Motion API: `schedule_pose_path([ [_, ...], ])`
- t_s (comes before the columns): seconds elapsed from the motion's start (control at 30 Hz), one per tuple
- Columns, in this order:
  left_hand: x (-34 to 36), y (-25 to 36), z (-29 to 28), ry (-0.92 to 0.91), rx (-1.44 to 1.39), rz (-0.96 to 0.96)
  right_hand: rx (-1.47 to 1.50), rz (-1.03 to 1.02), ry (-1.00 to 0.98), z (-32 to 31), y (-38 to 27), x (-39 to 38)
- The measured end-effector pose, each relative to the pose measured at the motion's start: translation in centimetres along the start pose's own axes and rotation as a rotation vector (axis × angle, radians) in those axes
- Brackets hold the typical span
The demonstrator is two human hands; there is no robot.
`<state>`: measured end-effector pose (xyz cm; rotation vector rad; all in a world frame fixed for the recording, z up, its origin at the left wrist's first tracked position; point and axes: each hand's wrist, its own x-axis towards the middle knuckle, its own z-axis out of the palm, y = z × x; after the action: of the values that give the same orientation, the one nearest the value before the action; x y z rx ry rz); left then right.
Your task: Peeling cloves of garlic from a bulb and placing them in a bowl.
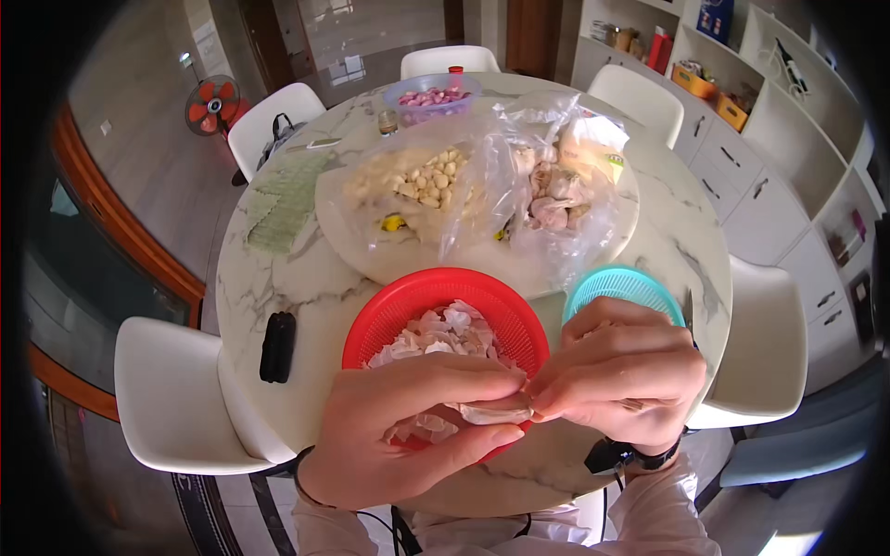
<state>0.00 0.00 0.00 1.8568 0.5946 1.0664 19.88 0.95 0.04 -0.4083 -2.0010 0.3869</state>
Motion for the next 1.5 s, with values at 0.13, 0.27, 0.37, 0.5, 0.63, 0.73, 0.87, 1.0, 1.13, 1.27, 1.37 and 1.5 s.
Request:
schedule_pose_path([
  [0.13, 0.0, -0.3, 0.0, 0.011, 0.014, -0.043, -0.009, 0.022, 0.02, 0.4, 0.1, -0.1],
  [0.27, -0.2, -0.3, 0.1, 0.074, 0.015, -0.025, -0.067, 0.021, 0.015, 0.9, -0.1, 0.1],
  [0.37, -0.4, 0.2, 0.5, 0.122, -0.026, -0.109, -0.053, 0.025, 0.033, 1.1, 0.1, 0.2],
  [0.5, -0.2, 0.0, 0.4, 0.07, -0.003, -0.067, -0.05, 0.056, 0.015, 1.0, 0.0, 0.2],
  [0.63, -0.2, -0.2, 0.5, 0.087, 0.008, -0.042, -0.036, 0.06, 0.016, 1.0, -0.1, 0.1],
  [0.73, -0.3, -0.3, 0.5, 0.112, -0.003, -0.039, -0.028, 0.06, 0.027, 1.3, 0.0, 0.0],
  [0.87, -0.3, -0.3, 0.4, 0.088, 0.027, -0.022, -0.027, 0.069, 0.014, 1.2, -0.1, -0.1],
  [1.0, -0.1, 0.2, 0.7, 0.11, -0.089, -0.127, -0.005, 0.077, 0.053, 1.4, 0.1, -0.2],
  [1.13, -0.1, 0.3, 0.7, 0.075, -0.249, -0.077, 0.146, 0.089, 0.072, 1.2, -0.3, 0.0],
  [1.27, 0.1, 0.3, 0.7, 0.161, -0.254, -0.058, 0.342, 0.16, 0.129, 1.5, 0.0, 0.0],
  [1.37, 0.2, 1.3, 0.8, 0.305, -0.268, -0.153, 0.345, 0.491, 0.217, 1.2, -1.0, -0.1],
  [1.5, 0.2, 1.1, 0.7, 0.33, -0.285, -0.133, 0.115, 0.581, -0.02, 1.3, 0.0, -0.2],
])
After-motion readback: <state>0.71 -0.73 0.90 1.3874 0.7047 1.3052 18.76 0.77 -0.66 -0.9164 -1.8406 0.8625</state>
